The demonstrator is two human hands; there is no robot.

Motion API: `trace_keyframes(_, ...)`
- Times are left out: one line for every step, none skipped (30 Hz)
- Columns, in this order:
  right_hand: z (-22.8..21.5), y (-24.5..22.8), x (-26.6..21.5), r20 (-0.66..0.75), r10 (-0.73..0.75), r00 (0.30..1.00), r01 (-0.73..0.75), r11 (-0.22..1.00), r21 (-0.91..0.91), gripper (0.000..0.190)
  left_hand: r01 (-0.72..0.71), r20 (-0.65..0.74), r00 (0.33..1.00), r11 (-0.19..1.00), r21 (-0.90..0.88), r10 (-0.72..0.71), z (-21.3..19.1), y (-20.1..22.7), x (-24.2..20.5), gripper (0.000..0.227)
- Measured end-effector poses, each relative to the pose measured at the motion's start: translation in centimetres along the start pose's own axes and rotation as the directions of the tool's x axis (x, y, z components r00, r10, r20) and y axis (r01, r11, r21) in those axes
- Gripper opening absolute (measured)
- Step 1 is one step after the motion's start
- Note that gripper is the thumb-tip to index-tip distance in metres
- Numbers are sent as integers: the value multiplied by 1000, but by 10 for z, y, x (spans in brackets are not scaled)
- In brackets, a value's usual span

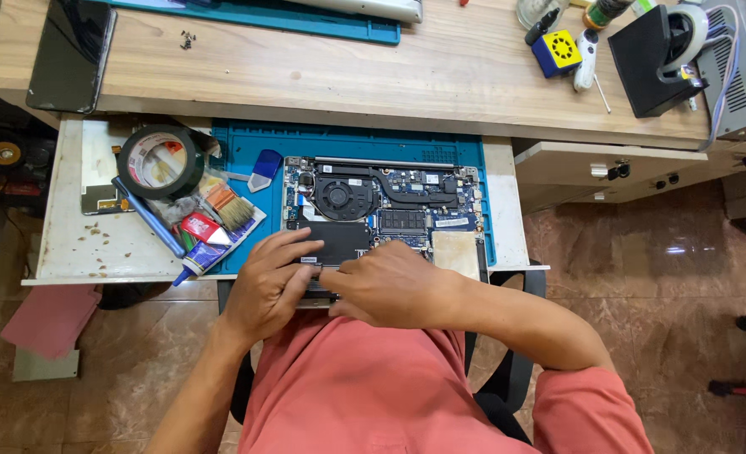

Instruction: The person unscrews and removes the laptop battery, then proceeds to unscrew and remove the hard drive from the laptop's internal bay. The removed components are placed on the workbench.

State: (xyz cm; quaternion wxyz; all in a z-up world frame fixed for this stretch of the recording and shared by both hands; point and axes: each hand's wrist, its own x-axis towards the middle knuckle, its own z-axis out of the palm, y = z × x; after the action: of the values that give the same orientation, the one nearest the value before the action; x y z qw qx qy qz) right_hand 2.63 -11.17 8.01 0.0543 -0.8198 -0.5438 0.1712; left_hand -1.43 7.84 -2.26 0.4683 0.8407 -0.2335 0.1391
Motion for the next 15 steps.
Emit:
trace_keyframes(-2, -1, 1, 2, 4, 1000, -4, 1000, 3, 25, 1, 3, 1000, 1000, -4, -1, 0, -2, 0, 29)
trace_keyframes(-4, -1, 2, 18, -16, 1000, 16, 1000, 3, 19, 10, 0, 1000, 1000, -1, -10, 1, -4, -2, 31)
trace_keyframes(-7, -2, 3, 34, -36, 999, 35, 999, 3, 15, 20, -2, 1000, 1000, 2, -20, 1, -5, -3, 33)
trace_keyframes(-8, -1, 3, 35, -37, 999, 37, 999, -2, 15, 18, -8, 1000, 1000, 3, -18, 2, -3, -2, 33)
trace_keyframes(-9, -1, 4, 23, -39, 999, 39, 999, -14, 21, 31, -34, 999, 999, 27, -30, 4, -2, -2, 31)
trace_keyframes(-10, -2, 5, 11, -42, 999, 43, 999, -20, 29, 50, -59, 997, 997, 50, -47, 5, 1, -4, 29)
trace_keyframes(-10, -1, 6, 14, -46, 999, 46, 999, -21, 29, 53, -62, 997, 997, 51, -50, 6, 3, -5, 29)
trace_keyframes(-9, -2, 7, 51, -4, 999, 3, 1000, 21, 25, 59, -65, 996, 996, 61, -55, 7, 4, -7, 25)
trace_keyframes(-8, -2, 8, 90, 36, 995, -42, 997, 61, 22, 65, -68, 996, 995, 72, -60, 8, 5, -10, 22)
trace_keyframes(-10, -4, 8, 90, 35, 995, -41, 997, 63, 22, 67, -67, 996, 995, 72, -62, 8, 6, -12, 22)
trace_keyframes(-11, -6, 7, 75, 23, 997, -27, 998, 58, 24, 64, -73, 996, 995, 83, -58, 8, 8, -14, 19)
trace_keyframes(-13, -8, 7, 59, 11, 998, -14, 999, 50, 28, 58, -79, 996, 994, 93, -51, 8, 9, -16, 18)
trace_keyframes(-15, -11, 8, 58, 11, 998, -14, 999, 51, 28, 58, -79, 996, 994, 94, -51, 7, 13, -18, 18)
trace_keyframes(-19, -14, 8, 92, 93, 991, -100, 992, 71, 29, 54, -71, 996, 992, 116, -46, 6, 17, -20, 24)
trace_keyframes(-22, -17, 8, 128, 173, 977, -185, 979, 88, 32, 51, -63, 997, 989, 139, -43, 5, 21, -22, 34)
